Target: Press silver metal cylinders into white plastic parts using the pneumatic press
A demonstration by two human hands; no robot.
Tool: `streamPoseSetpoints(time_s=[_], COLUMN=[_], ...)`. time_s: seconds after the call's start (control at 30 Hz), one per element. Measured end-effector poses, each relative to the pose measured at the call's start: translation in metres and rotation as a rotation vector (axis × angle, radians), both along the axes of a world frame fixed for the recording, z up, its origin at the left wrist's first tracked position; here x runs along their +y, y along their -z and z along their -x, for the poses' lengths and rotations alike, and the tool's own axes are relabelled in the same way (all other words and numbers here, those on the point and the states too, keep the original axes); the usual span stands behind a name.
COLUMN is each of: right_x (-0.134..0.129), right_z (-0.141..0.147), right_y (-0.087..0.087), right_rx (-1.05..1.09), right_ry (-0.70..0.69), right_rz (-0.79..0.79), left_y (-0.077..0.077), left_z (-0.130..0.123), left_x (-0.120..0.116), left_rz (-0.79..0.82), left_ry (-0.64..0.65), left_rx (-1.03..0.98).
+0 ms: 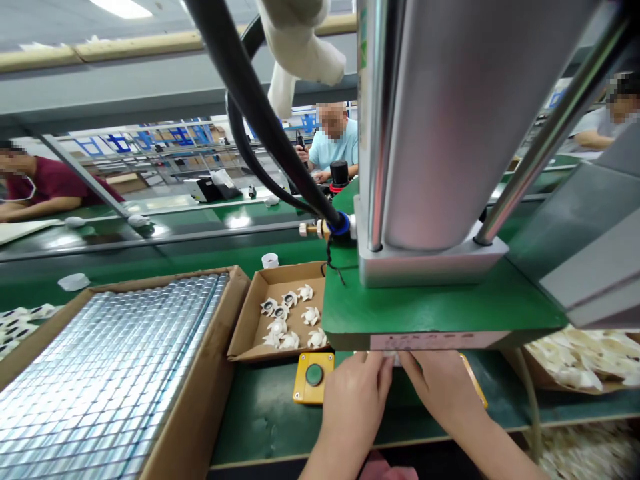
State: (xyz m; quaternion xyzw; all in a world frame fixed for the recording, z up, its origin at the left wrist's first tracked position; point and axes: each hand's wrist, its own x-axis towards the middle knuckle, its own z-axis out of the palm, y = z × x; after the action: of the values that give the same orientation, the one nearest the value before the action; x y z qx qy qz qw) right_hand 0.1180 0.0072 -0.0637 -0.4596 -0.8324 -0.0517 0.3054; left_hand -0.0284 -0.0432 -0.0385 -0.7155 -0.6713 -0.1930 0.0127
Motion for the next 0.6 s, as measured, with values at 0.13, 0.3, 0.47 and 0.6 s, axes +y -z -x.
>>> streamPoseSetpoints(time_s=[0.13,0.3,0.47,0.6], right_x=[-0.006,-0.017,-0.031,-0.034], right_z=[-0.017,-0.063,-0.099,-0.097], right_y=[0.007,0.022,0.047,0.050], right_rx=[0.121,0.187,0.082,0.002], right_ry=[-0.056,0.044,0.050,-0.001], right_rz=[-0.031,0.083,0.080,0.008], left_y=[-0.004,0.003,0.020,0.024], left_z=[0.005,0.045,0.087,0.087], left_x=[-0.005,-0.030,-0.061,-0.066], left_rz=[0.018,-0.042,0.076,0.130], left_ry=[0.029,-0.125,-0.238,-0.250], left_rx=[-0.048,-0.109,0.146,0.247])
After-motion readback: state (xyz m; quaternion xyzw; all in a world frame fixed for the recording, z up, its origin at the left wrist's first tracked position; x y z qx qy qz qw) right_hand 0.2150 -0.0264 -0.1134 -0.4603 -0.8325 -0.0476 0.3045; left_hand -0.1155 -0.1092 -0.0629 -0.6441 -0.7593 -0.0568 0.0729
